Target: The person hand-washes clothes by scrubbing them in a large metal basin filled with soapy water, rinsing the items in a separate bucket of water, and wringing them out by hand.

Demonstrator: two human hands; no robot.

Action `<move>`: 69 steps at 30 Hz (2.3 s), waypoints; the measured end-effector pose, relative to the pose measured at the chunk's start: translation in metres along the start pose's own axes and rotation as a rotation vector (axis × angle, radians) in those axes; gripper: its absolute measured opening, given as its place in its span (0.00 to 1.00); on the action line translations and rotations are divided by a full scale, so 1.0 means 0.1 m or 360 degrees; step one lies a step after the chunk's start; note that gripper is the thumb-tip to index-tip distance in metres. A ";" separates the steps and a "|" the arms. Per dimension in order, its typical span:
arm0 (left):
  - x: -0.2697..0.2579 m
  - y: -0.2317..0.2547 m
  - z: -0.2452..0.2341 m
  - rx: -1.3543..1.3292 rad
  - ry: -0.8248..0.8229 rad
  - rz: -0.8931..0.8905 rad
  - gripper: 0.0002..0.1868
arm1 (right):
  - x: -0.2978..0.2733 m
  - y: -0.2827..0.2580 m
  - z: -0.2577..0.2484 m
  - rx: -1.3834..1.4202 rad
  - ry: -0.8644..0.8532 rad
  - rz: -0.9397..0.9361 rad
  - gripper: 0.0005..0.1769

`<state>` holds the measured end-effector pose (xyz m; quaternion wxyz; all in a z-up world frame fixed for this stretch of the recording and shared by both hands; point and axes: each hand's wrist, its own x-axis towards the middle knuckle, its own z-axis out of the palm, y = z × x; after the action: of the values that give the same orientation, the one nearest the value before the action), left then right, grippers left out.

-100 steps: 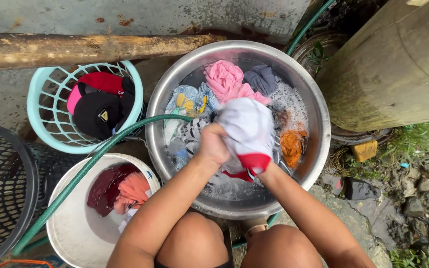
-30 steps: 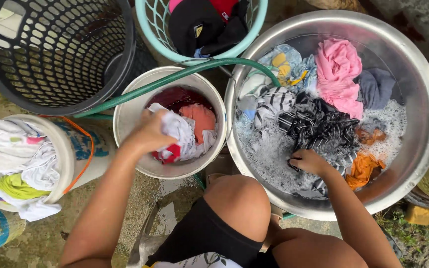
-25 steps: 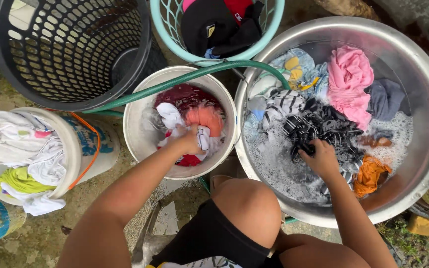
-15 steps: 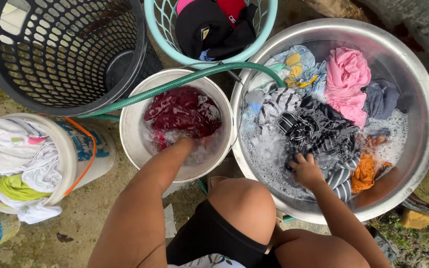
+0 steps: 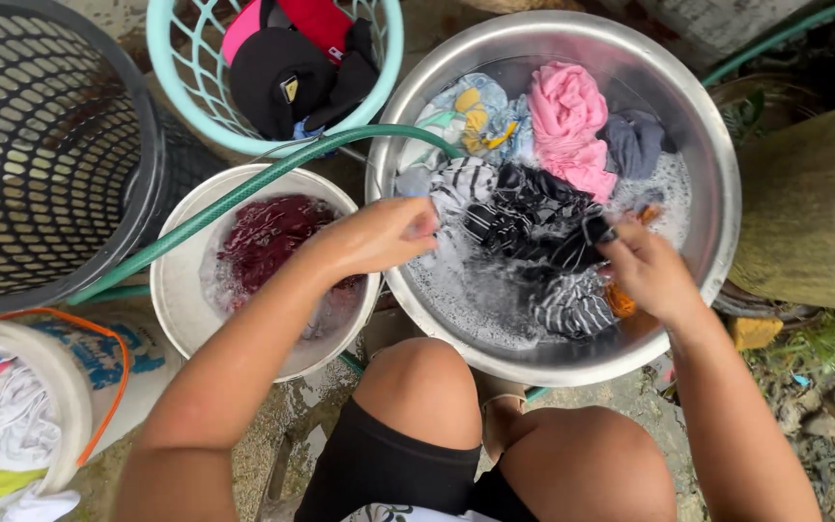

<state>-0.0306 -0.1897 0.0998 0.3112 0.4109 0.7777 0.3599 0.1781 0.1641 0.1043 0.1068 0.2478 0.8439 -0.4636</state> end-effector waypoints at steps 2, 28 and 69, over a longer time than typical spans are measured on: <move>0.48 0.30 0.35 -0.0441 -0.0094 0.0198 0.40 | -0.30 -0.57 -0.29 0.0299 0.0058 -0.0287 0.17; 1.52 0.04 1.25 -0.2998 -0.0157 0.0166 0.27 | 0.38 0.22 0.46 0.2574 0.0017 0.0484 0.21; 1.52 -0.04 2.09 0.0310 -0.0622 -0.0593 0.21 | -0.19 -0.16 1.50 -0.1206 0.0361 -0.2263 0.11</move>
<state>0.0594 0.0035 -0.0468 0.4749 0.3505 0.7960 0.1341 0.1787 0.0251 0.0418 -0.2227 -0.3550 0.9048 -0.0757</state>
